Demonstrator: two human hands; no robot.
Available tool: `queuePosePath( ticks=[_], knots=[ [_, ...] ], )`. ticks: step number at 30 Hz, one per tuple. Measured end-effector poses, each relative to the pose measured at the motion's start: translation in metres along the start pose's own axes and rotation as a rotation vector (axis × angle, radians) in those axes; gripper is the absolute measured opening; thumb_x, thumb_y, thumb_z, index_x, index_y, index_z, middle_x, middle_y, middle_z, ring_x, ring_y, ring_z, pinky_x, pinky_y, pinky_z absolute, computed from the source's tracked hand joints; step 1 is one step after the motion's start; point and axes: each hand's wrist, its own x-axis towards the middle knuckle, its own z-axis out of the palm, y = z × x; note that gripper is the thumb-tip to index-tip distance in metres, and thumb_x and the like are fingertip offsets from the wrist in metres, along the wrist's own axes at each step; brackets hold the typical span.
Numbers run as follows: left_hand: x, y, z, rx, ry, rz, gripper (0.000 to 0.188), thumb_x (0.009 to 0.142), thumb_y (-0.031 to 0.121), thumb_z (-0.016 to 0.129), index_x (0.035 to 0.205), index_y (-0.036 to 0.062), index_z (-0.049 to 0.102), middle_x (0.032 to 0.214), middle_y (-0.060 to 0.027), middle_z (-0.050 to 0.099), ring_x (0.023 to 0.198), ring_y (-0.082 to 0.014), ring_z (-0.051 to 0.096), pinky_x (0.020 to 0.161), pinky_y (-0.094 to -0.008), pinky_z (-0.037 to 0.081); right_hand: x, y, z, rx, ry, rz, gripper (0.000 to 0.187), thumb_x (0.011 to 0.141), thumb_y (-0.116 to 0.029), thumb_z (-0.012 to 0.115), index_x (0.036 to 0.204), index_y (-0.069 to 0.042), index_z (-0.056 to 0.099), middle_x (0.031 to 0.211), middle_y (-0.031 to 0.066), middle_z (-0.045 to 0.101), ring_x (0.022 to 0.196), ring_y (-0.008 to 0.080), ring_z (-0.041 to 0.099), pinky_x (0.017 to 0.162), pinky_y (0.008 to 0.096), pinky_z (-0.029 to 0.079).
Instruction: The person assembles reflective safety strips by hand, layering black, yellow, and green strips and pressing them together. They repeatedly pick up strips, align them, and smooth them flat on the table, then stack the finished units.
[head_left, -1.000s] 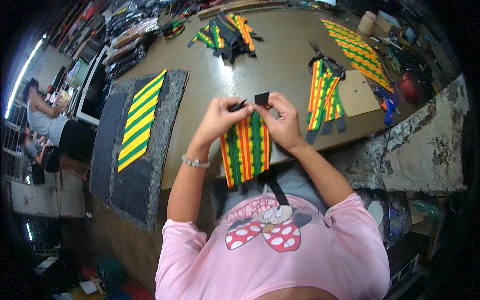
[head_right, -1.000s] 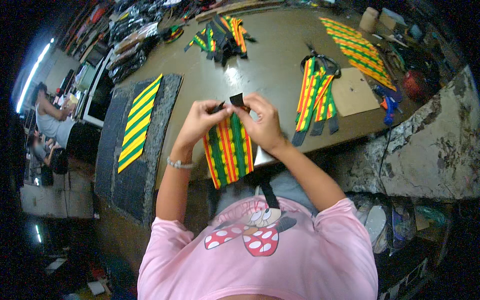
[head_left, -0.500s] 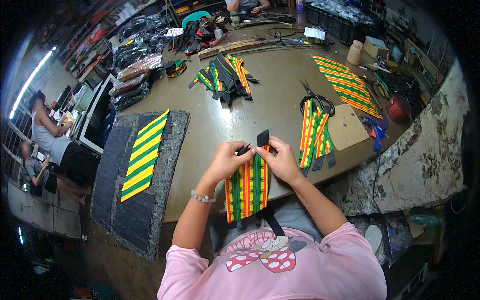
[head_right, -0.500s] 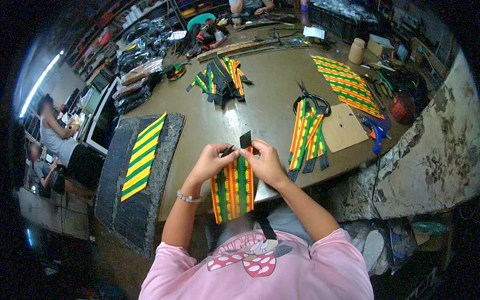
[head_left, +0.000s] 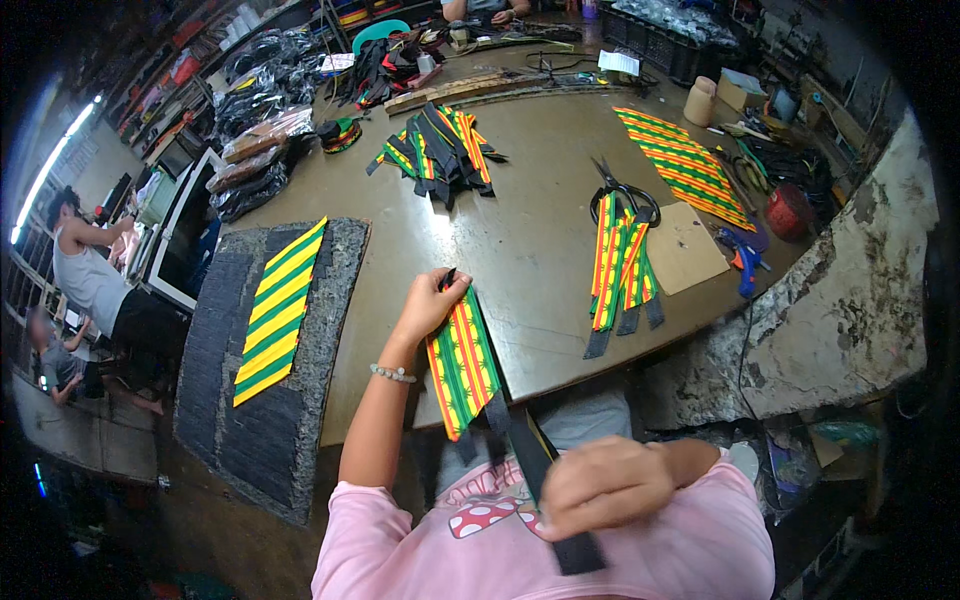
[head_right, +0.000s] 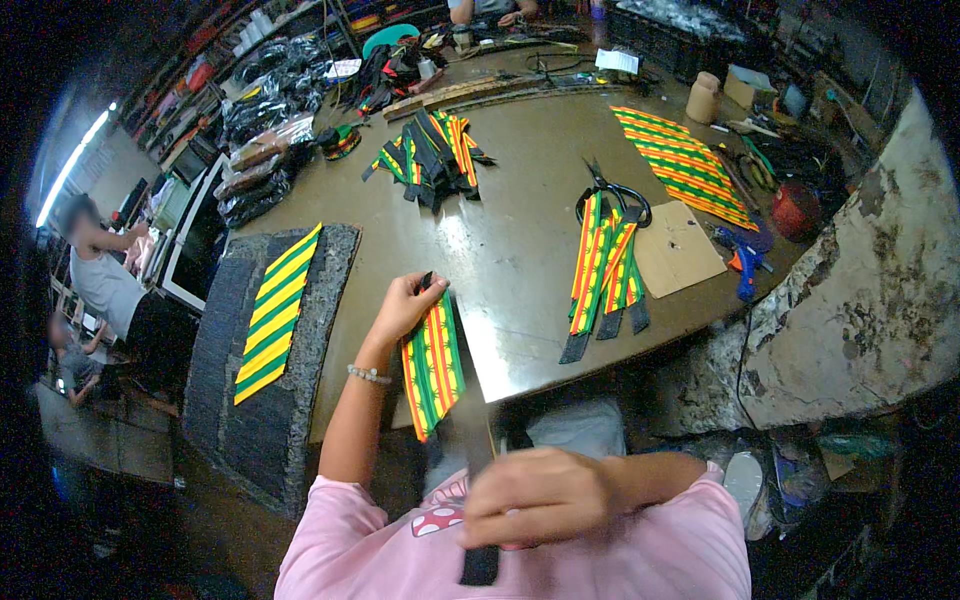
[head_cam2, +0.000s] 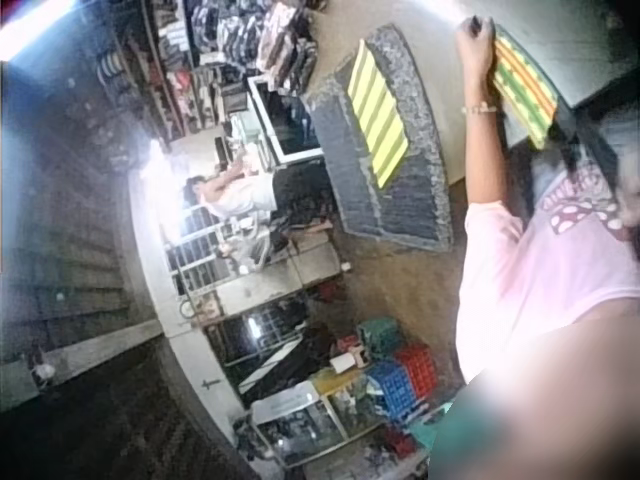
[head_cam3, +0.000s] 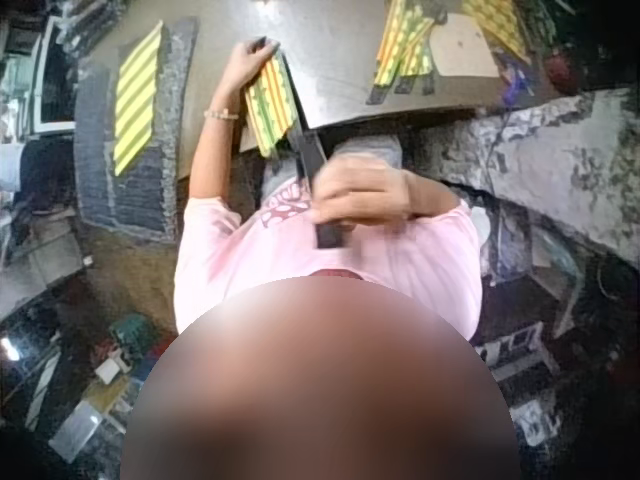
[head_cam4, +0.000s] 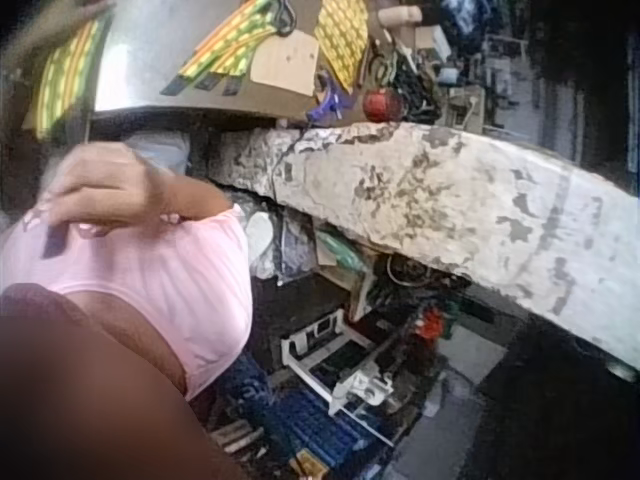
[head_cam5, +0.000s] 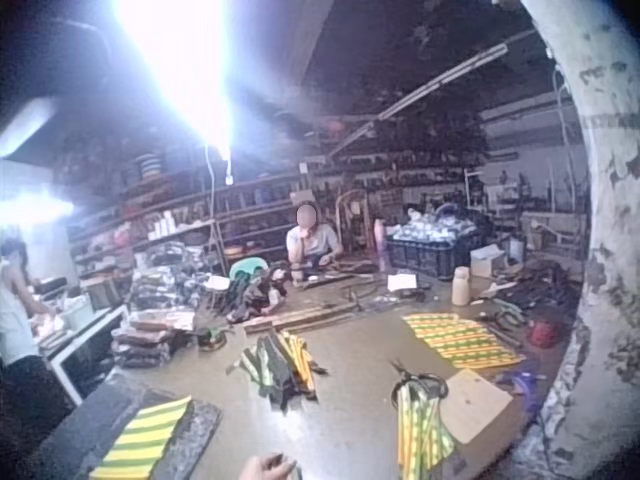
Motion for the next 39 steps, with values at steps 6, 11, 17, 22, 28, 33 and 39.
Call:
queuePosePath(
  ticks=[6,11,17,22,28,33,39],
  knots=[
    [0.006,0.003,-0.005,-0.158,0.028,0.033,0.038,0.085,0.029,0.073,0.106,-0.0014,0.068,0.07,0.0015,0.058,0.063,-0.0054,0.05,0.058,-0.024,0.042,-0.016,0.004,-0.034,-0.278,0.634,0.37,0.039,0.089,-0.006,0.06,0.125,0.004,0.054,0.084,0.0115,0.062,0.069,0.0185,0.058,0.064,0.0278,0.049],
    [-0.005,0.024,-0.018,-0.191,0.107,0.042,0.047,0.081,0.03,0.078,0.112,-0.0025,0.065,0.073,0.002,0.057,0.062,-0.0049,0.05,0.058,-0.0216,0.043,-0.074,0.111,-0.134,-0.602,1.041,0.902,0.072,0.082,-0.015,0.077,0.141,0.001,0.041,0.081,-0.0001,0.06,0.067,0.0037,0.052,0.064,0.0186,0.045],
    [-0.019,0.05,-0.022,-0.482,0.262,0.098,0.034,0.081,0.026,0.079,0.093,0.0001,0.061,0.076,-0.0008,0.065,0.066,-0.0041,0.059,0.06,-0.0184,0.046,-0.135,0.165,-0.163,-1.622,0.485,0.871,0.058,0.083,-0.011,0.068,0.136,-0.001,0.045,0.101,0.0186,0.056,0.089,0.0366,0.06,0.084,0.0458,0.049],
    [-0.026,0.062,-0.024,-0.509,0.33,0.105,0.032,0.085,0.03,0.076,0.079,0.0036,0.059,0.066,0.0026,0.06,0.057,-0.0012,0.052,0.052,-0.0174,0.039,-0.097,0.182,-0.143,-1.47,0.307,1.182,0.017,0.083,0.003,0.051,0.095,0.004,0.063,0.104,0.0256,0.057,0.093,0.0437,0.061,0.081,0.0489,0.051],
    [-0.032,0.065,-0.025,-0.475,0.414,0.173,0.039,0.088,0.036,0.071,0.068,0.0055,0.057,0.06,0.0033,0.056,0.052,-0.0004,0.044,0.047,-0.0181,0.034,-0.05,0.171,-0.113,-1.403,0.286,1.222,0.028,0.088,-0.013,0.057,0.112,0.002,0.063,0.102,0.025,0.065,0.099,0.0373,0.063,0.085,0.04,0.05],
    [-0.03,0.068,-0.015,-0.405,0.444,0.254,0.042,0.088,0.036,0.072,0.065,0.005,0.056,0.058,0.004,0.053,0.052,-0.0009,0.044,0.047,-0.0188,0.034,0.013,0.158,-0.059,-0.223,0.3,0.827,0.039,0.087,-0.034,0.07,0.1,0.003,0.067,0.094,0.0115,0.07,0.086,0.0169,0.065,0.079,0.0299,0.051],
    [-0.037,0.067,-0.023,-0.516,0.251,0.24,0.03,0.089,0.029,0.071,0.085,-0.0002,0.065,0.077,0.0009,0.063,0.069,-0.0033,0.054,0.062,-0.0201,0.044,0.035,0.162,-0.041,0.195,0.364,0.998,0.022,0.087,-0.02,0.073,0.097,-0.002,0.066,0.088,-0.0012,0.066,0.081,0.0061,0.061,0.074,0.0221,0.049]
  ],
)
